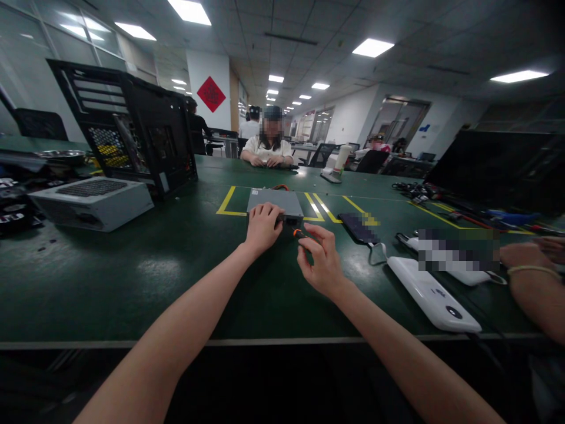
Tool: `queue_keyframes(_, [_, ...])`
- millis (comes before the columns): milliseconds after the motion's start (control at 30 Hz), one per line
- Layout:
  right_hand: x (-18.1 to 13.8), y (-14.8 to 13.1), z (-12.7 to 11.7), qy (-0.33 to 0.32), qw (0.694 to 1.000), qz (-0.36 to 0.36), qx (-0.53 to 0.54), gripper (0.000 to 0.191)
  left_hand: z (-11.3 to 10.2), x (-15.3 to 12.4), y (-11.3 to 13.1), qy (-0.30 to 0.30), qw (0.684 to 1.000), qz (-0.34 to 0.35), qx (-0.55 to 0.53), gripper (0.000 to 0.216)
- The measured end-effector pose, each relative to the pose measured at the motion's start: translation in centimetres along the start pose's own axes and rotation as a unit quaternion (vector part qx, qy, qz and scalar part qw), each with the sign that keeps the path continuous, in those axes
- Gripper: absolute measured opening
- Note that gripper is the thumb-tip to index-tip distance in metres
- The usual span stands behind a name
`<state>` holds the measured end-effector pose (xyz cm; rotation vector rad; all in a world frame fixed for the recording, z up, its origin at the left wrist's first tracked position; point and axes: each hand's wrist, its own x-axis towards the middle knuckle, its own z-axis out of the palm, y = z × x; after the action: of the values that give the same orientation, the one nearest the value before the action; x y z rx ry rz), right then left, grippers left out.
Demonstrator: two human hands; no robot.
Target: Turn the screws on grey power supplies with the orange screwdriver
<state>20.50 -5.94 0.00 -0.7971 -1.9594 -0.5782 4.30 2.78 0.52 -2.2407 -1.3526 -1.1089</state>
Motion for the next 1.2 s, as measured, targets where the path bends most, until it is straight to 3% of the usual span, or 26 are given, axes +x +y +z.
queue_keyframes(1200, [0.20, -0.24, -0.02, 0.003, 1.000, 0.004, 0.003, 0.038, -0.09, 0.14, 0.17, -0.015, 1.000, -0.020, -0.006, 0.024])
